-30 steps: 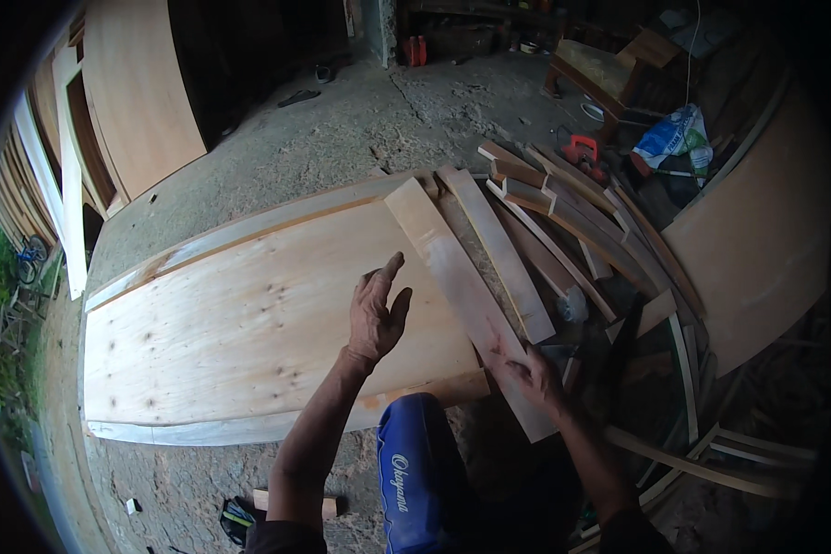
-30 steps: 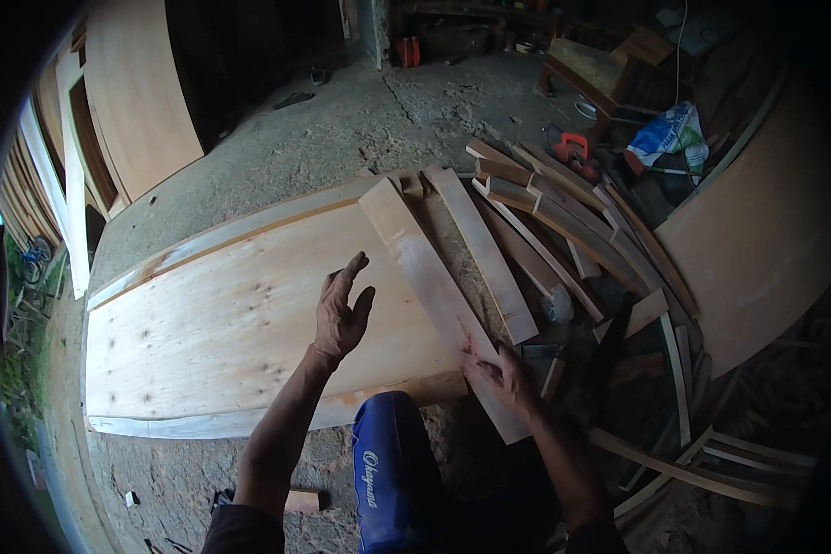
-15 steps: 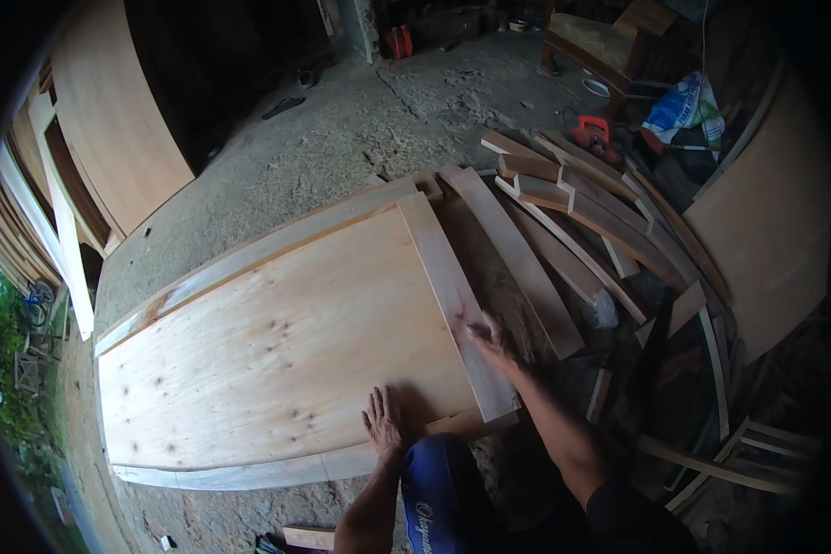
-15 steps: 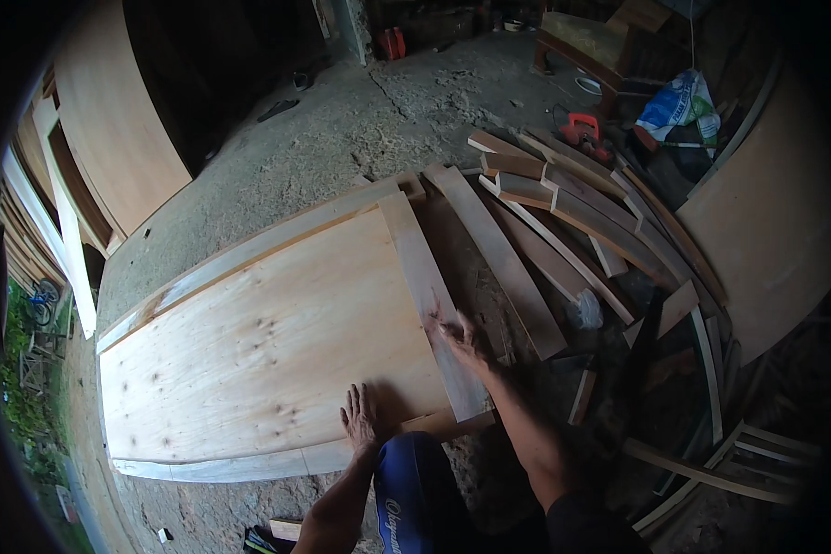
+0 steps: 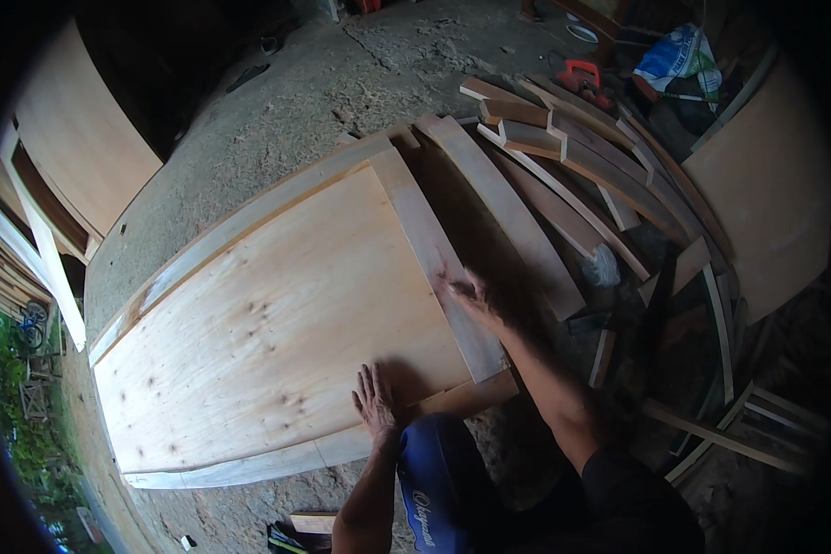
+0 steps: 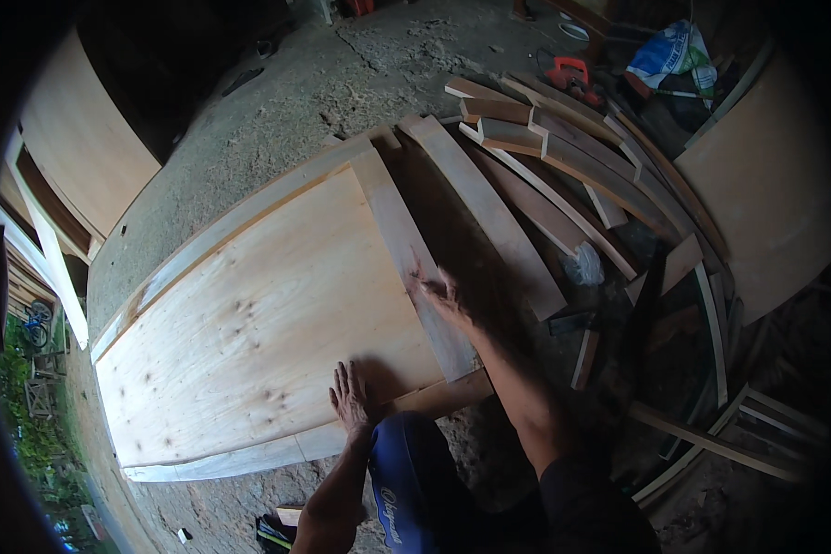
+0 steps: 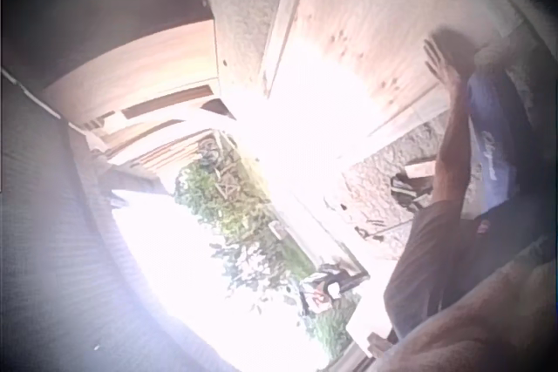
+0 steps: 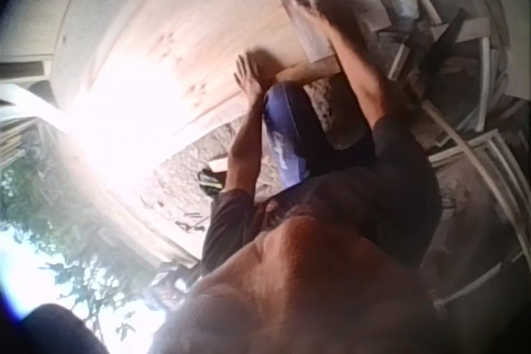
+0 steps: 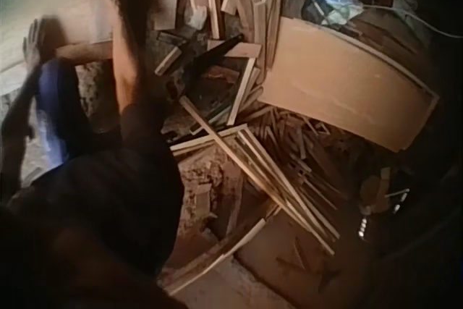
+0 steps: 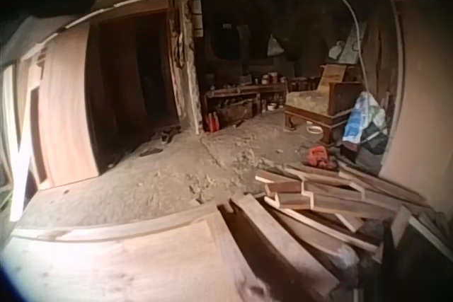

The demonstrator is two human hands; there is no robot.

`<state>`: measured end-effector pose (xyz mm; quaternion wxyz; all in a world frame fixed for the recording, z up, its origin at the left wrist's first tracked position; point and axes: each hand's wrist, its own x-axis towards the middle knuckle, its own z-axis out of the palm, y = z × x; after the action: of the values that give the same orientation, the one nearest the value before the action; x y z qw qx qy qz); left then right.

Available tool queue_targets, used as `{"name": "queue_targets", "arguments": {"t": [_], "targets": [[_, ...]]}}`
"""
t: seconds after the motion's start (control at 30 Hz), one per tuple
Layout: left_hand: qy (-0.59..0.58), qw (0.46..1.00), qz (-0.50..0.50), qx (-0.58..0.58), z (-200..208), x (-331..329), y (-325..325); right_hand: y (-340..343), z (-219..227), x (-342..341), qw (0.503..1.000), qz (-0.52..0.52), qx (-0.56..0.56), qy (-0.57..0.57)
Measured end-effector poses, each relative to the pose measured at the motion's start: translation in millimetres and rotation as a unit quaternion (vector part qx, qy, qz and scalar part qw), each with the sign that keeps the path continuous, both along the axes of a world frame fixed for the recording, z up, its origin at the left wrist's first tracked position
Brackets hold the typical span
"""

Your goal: The person measures and marks a wooden plank using a square and pencil. They then use a hand saw to cut the plank. After cutting, they fit the plank into a larger wooden frame structure and use a hammer to secure it in place.

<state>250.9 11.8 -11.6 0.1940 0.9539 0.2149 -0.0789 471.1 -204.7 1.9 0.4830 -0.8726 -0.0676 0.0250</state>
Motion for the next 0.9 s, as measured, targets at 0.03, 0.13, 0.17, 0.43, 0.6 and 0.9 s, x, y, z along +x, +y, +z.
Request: {"name": "queue_targets", "arguments": {"t": [0.03,0.13,0.17,0.43,0.6,0.9], "targets": [[0.012,1.0,-0.01,-0.007,1.7,0.7,-9.4,-15.2,-21.2,3.4,0.997,0.002,-0.074,-0.006],[-0.002,1.0,0.005,0.025,-12.1,-2.9,-1.0,-11.1,-7.1,14.5,0.99,0.033,-0.113,0.074],[0.002,1.0,0.01,0.02,-7.6,-1.2,1.2,-10.1,13.2,15.8,0.984,0.044,-0.118,0.129],[-0.078,0.997,0.009,-0.004,-9.7,-5.1,-1.6,-93.7,23.1,-134.7,0.978,0.118,-0.172,-0.004],[-0.133,0.991,0.027,-0.021,-15.8,-10.3,1.2,-86.9,7.2,-167.2,0.986,0.052,-0.151,-0.051],[-0.143,0.924,-0.142,-0.324,11.8,18.7,-16.5,-94.3,-24.8,-164.5,0.986,0.063,-0.113,-0.109]]}}
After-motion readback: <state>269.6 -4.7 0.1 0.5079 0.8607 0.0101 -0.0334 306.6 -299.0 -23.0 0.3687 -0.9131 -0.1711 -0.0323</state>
